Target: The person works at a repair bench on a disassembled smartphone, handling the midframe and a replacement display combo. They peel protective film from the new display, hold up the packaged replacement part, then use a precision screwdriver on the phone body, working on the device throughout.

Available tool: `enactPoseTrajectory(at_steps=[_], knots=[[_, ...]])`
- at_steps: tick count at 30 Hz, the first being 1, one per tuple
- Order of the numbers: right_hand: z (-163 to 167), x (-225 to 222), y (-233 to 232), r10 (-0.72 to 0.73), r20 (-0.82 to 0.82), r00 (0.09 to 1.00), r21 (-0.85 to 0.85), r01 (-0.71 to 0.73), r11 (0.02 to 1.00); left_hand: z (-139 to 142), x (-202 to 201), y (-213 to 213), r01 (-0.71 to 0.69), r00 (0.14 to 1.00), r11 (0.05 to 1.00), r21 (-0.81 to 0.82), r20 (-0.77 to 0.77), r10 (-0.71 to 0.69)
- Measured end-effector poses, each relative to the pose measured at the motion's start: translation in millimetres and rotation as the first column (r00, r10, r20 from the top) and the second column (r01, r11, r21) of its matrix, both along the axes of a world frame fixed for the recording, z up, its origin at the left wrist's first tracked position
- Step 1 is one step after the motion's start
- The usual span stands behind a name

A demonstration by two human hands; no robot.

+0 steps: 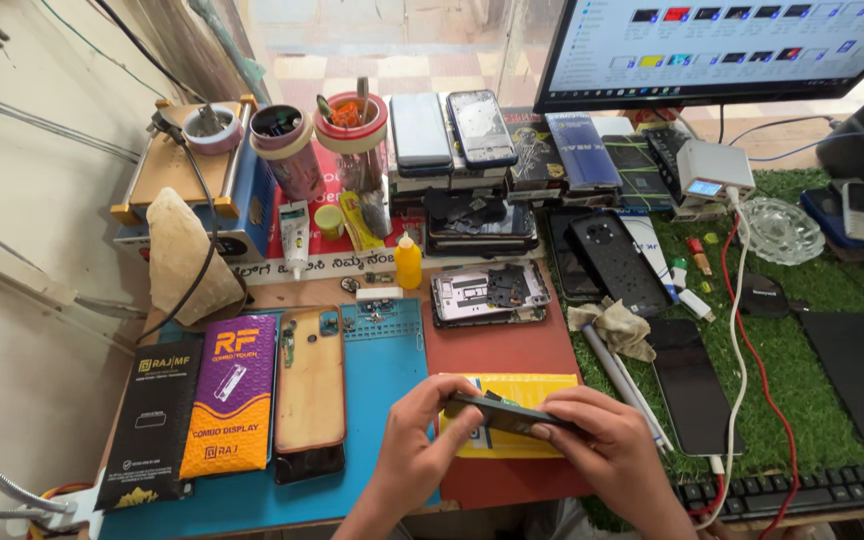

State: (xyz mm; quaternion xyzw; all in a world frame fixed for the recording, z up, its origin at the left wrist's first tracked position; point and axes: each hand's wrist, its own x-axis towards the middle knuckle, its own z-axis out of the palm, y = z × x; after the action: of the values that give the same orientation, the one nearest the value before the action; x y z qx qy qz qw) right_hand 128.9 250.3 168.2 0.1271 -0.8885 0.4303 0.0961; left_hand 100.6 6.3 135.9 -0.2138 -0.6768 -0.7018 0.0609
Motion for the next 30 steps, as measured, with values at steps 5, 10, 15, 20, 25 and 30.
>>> enactPoseTrajectory(at_steps=[5, 10, 15, 20, 25, 30], knots=[[-5, -1, 2, 0.006, 0.033, 0.999, -0.024, -0.005, 1.000, 17, -4, -2, 0.010, 0.991, 0.993, -0.119, -0.131, -0.026], [-5, -1, 0, -0.015, 0.106, 0.994, -0.071, 0.023, 0.997, 14, -6, 2, 0.011, 0.998, 0.987, -0.163, -0.062, -0.021], [-4, -2, -1, 0.028, -0.041, 0.999, -0.018, -0.029, 0.999, 9, -6, 3, -0.009, 0.998, 0.988, -0.155, -0.060, 0.000], [-5, 4, 11, -0.106, 0.054, 0.993, -0.045, 0.108, 0.993, 8, -8, 3, -0.056, 0.993, 0.987, -0.153, -0.113, 0.039], [-16, 10, 38, -0.065, 0.037, 0.997, -0.163, 0.070, 0.984, 4, -13, -4, -0.087, 0.993, 0.987, -0.133, -0.092, 0.076], [-28, 11, 50, 0.003, 0.021, 1.000, -0.247, 0.002, 0.969, -1, -16, -11, -0.040, 0.999, 0.991, -0.127, -0.031, 0.037]])
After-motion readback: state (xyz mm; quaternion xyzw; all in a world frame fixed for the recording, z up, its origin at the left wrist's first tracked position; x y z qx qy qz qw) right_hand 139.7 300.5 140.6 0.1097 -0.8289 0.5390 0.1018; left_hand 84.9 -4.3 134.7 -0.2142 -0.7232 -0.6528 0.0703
